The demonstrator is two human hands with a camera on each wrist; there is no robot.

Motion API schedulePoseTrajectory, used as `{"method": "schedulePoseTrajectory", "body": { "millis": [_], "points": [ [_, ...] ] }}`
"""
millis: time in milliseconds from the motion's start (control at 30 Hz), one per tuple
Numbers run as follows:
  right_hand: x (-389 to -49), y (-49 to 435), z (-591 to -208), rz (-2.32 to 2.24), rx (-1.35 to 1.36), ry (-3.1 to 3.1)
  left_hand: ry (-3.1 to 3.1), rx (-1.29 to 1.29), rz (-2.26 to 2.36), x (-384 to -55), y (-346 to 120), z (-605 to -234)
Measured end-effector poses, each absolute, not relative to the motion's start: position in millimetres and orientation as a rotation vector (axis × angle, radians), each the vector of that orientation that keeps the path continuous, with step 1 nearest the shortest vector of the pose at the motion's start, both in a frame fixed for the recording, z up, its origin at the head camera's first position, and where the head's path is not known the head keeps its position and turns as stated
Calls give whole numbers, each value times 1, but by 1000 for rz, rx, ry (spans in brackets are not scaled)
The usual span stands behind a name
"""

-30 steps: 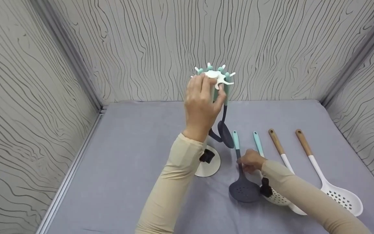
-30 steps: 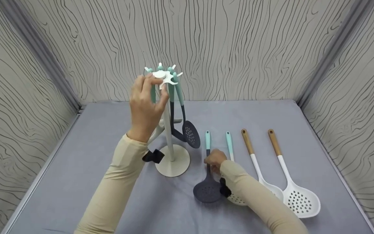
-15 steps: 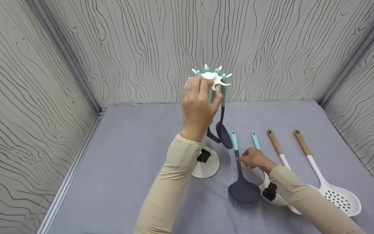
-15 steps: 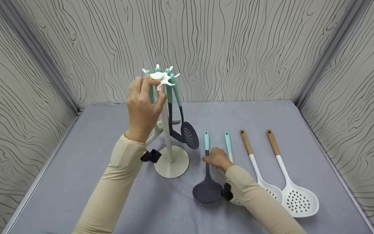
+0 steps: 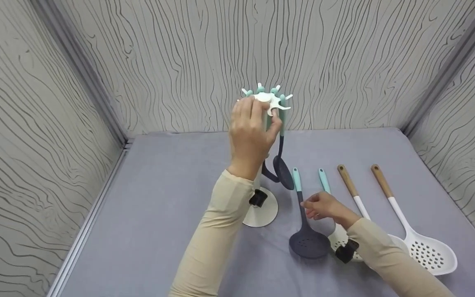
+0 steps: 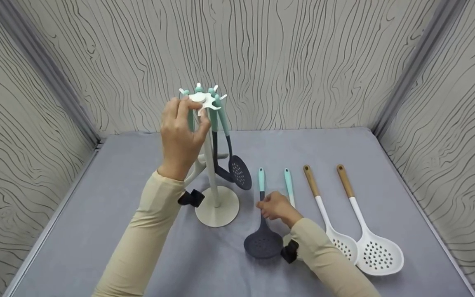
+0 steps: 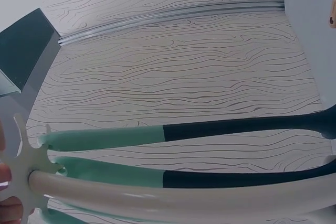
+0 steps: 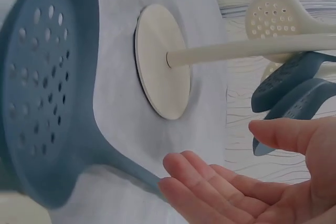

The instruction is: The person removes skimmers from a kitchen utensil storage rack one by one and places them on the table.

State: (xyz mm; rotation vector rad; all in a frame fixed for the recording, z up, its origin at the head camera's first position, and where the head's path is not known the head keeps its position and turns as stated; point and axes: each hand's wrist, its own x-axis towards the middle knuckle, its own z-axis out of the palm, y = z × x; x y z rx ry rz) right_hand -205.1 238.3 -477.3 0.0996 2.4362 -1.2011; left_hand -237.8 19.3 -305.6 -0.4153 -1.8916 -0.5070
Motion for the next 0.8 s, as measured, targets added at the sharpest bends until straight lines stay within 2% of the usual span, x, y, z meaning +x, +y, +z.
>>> {"method": "schedulePoseTrajectory", "body": {
  "millis": [800],
  "points": [
    [-182, 221, -455, -1529, -103, 2416, -1875, -395, -540, -239, 22, -307]
  ]
}}
